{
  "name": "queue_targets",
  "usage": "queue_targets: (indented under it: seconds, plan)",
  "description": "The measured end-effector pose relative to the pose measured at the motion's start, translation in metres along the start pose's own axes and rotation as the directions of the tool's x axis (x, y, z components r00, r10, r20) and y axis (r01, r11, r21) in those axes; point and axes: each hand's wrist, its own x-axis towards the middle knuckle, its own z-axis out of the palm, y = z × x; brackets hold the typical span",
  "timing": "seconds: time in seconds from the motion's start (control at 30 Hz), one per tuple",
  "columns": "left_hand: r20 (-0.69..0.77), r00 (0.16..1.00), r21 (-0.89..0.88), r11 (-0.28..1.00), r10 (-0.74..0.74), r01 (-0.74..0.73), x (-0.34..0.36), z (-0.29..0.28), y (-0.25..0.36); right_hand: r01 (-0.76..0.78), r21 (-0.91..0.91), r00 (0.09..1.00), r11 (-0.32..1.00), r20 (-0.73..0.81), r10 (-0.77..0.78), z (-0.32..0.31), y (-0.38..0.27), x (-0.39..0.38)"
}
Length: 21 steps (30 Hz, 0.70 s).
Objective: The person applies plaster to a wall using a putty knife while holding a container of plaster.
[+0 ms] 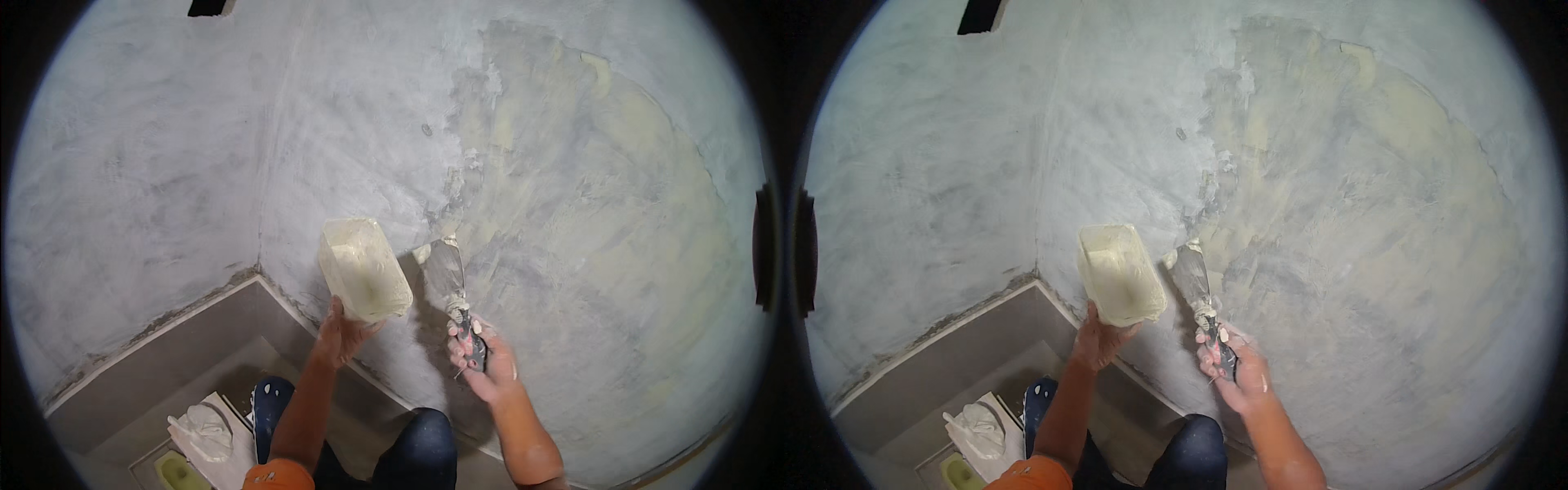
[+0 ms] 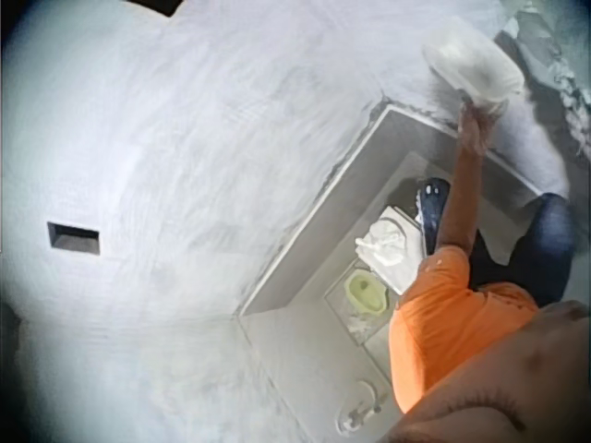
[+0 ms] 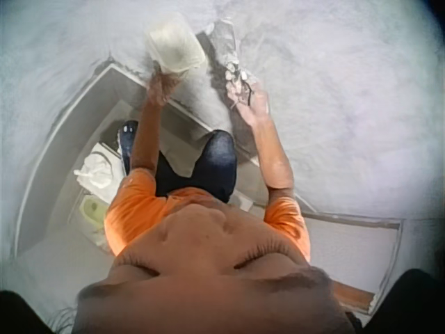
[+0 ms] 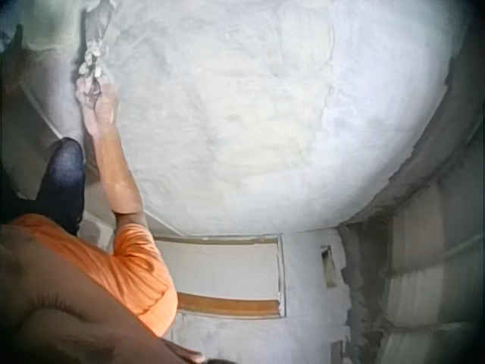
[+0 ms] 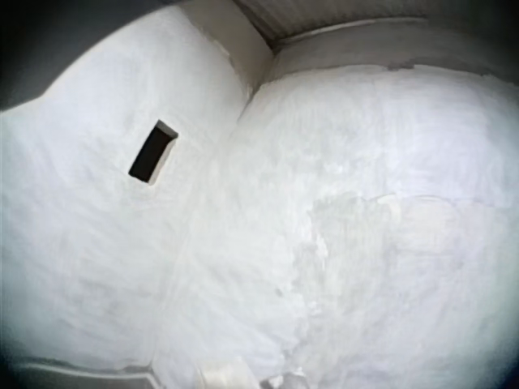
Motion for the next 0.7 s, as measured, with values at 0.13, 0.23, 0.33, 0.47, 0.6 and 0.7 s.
queue_targets:
  seconds: [0.13,0.23,0.33,0.47,0.6,0.7]
  plan:
    - [0.099,0.995,0.122,0.993,-0.003,-0.009,0.019,-0.024,0.010,0.084,-0.447,0.992,0.891,-0.051,-0.119,0.034,-0.030,0.000]
    - [0.243,0.963,0.078,0.987,0.117,-0.140,0.024,-0.031,0.007,0.041,-0.689,0.989,0.724,-0.077,-0.129,0.035,-0.035,0.002]
    - [0.041,0.994,-0.008,0.995,0.097,-0.097,0.024,-0.042,0.001,0.002,-0.849,0.963,0.528,-0.140,-0.230,0.020,-0.018,0.003]
    - [0.071,0.988,-0.021,0.991,0.136,-0.135,0.030,-0.026,0.013,-0.103,-0.820,0.911,0.563,-0.305,-0.277,0.001,0.033,-0.008]
    - [0.143,0.988,0.042,0.997,0.056,-0.063,0.033,-0.036,0.011,-0.075,-0.836,0.900,0.543,-0.291,-0.324,-0.013,0.075,-0.004]
    - [0.090,0.996,0.073,0.997,0.021,-0.027,0.029,-0.039,0.005,-0.021,-0.591,0.904,0.806,-0.355,-0.236,0.008,0.084,0.003]
